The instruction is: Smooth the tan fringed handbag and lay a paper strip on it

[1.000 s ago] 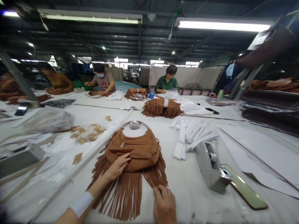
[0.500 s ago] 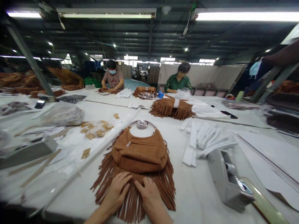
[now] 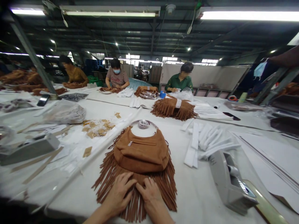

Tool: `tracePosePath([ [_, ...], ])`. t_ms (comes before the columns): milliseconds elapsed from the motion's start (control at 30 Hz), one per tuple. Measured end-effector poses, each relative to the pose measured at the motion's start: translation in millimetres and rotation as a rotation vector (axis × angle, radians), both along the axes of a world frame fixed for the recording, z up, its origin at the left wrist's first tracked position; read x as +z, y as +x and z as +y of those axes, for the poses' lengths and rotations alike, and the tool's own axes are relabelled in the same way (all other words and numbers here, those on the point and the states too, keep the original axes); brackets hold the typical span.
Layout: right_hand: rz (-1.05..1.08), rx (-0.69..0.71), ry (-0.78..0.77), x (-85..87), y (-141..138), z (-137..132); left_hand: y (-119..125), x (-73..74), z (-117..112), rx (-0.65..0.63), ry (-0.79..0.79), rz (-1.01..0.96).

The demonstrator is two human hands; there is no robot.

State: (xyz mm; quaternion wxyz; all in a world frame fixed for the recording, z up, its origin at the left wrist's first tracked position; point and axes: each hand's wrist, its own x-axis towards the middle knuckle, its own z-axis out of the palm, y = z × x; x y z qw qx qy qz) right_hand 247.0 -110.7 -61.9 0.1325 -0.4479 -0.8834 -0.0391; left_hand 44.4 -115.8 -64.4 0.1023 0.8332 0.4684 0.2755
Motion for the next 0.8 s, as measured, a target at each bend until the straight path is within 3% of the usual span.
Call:
tracePosePath([
  [267, 0.141, -0.094, -0.109, 8.2, -6, -6, 4, 1.9, -1, 0.049, 0.045, -0.061],
  [433, 0.324, -0.243, -0.134, 8.1, -17, -13, 9, 4.1, 2, 0.129, -0.062, -0.098],
  [633, 0.306, -0.434, -0.069, -1.6, -34, -17, 16, 6.4, 6, 0.217, -0.182, -0.135],
  [800, 0.243, -0.510, 0.027, -25.2, -34, -17, 11, 0.4, 6, 0.184, -0.195, -0.178],
])
